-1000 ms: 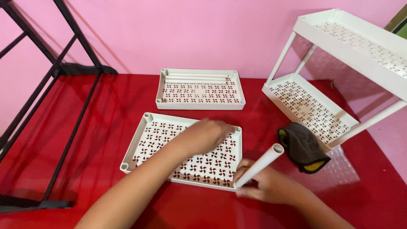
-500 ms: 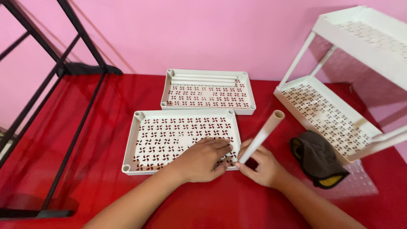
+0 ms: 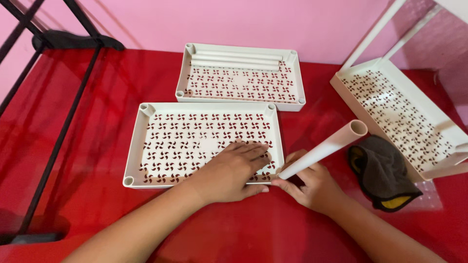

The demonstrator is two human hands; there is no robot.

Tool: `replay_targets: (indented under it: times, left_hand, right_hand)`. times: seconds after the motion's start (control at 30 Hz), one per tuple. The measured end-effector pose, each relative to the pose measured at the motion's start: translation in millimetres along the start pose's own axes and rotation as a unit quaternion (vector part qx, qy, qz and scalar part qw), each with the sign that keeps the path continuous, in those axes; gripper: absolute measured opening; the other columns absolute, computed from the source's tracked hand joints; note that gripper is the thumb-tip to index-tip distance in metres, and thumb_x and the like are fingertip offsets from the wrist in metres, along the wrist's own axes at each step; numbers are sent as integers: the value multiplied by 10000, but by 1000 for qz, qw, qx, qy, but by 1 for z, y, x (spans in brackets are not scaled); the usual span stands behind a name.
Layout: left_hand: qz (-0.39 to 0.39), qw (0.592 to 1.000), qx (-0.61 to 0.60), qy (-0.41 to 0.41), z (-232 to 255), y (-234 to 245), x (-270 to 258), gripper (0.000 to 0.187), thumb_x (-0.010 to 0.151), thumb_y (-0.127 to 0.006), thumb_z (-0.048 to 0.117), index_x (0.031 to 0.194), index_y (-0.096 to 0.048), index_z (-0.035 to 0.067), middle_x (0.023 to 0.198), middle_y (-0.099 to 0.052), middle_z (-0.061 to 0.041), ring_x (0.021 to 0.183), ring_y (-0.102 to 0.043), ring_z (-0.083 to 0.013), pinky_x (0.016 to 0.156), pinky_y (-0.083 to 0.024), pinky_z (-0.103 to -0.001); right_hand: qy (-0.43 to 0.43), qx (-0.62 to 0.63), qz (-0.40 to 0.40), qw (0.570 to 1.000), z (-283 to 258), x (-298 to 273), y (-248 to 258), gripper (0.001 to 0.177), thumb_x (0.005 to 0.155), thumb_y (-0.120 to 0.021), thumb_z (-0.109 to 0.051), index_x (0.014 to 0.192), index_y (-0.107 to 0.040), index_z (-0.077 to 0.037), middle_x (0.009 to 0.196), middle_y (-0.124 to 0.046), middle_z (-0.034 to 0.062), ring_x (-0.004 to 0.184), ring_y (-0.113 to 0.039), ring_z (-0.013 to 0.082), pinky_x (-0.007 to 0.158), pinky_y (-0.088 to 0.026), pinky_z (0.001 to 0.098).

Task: The person disassembles a white plastic two-tier storage rack by removing the vertical support poles from the trays. They then reassemble the rack by inserting the poles back into the tray holes and stacking the trays to form the two-tier structure.

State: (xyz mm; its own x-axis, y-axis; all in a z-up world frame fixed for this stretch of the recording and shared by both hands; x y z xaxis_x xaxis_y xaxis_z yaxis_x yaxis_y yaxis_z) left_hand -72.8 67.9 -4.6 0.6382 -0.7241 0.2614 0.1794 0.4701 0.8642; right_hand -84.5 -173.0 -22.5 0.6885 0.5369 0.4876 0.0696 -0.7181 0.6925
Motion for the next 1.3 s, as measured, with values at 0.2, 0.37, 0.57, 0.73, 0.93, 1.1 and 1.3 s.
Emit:
replay_targets:
  times: [0.2,0.37,0.57,0.73,0.93,1.1,1.3]
  left_hand:
    - [-2,1000,7,2,2,0,0,625,869,-738,429,1315,-632,5,1478,-530,-233,1385,-482,-376,1133,-340,-526]
    - [-5,1000,8,9,2,1,0,630,862,-738,430,1317,-630,7,1478,-530,-226,1386,-479,-370,1138,-340,-524]
    - [-5,1000,14,2,2,0,0,636,874,-727,435,1327,-623,2,1481,-529,-223,1394,-471,-370,1144,-327,-521]
    - [-8,1000,11,7,1,0,-1,634,874,-725,437,1327,-623,4,1480,-525,-231,1389,-470,-374,1149,-325,-516]
    - [-5,1000,4,4,2,1,0,638,868,-730,430,1323,-622,-4,1475,-528,-235,1385,-474,-378,1146,-330,-502]
    - [1,1000,3,1,2,2,0,630,864,-737,425,1312,-628,-4,1466,-539,-233,1380,-483,-374,1142,-335,-496]
    - [0,1000,2,-1,3,3,0,616,858,-745,415,1299,-639,-1,1454,-546,-235,1374,-487,-373,1138,-338,-494]
  right_hand:
    - [4,-5,-16,1000,-3,1,0,195,861,-801,-157,934,-678,-25,961,-628,109,851,-653,259,738,-537,363]
    - [7,-16,-43,999,1,-1,0,181,890,-762,-150,953,-653,-20,997,-615,127,910,-638,278,781,-534,378]
    - [-2,12,-79,997,7,-3,-2,142,927,-709,-102,1016,-638,-17,1070,-625,123,992,-631,277,847,-540,377]
    - [-4,44,-54,998,9,-1,1,238,825,-806,-144,968,-660,-23,1086,-597,125,967,-635,240,828,-534,350]
    - [-32,29,-49,998,10,-7,-3,168,865,-788,-126,956,-683,-30,1110,-598,122,982,-647,226,854,-544,333]
    - [-8,10,-64,998,14,-11,-4,144,926,-712,-85,1021,-641,-3,1172,-578,143,1019,-641,238,893,-551,338]
    - [-23,34,-73,997,15,-13,-4,160,991,-611,-97,1109,-633,9,1234,-561,158,1113,-620,278,954,-534,373]
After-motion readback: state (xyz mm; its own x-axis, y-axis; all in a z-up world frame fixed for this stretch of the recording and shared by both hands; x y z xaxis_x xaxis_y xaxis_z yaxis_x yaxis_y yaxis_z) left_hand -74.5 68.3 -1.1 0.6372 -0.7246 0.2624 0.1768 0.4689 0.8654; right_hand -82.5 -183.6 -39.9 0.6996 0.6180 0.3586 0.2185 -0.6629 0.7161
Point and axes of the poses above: each hand's wrist, its own x-axis towards the middle knuckle, its own y-axis out of the back of the hand, z = x × y, the point moved 1 cm from there along x, towards the middle knuckle
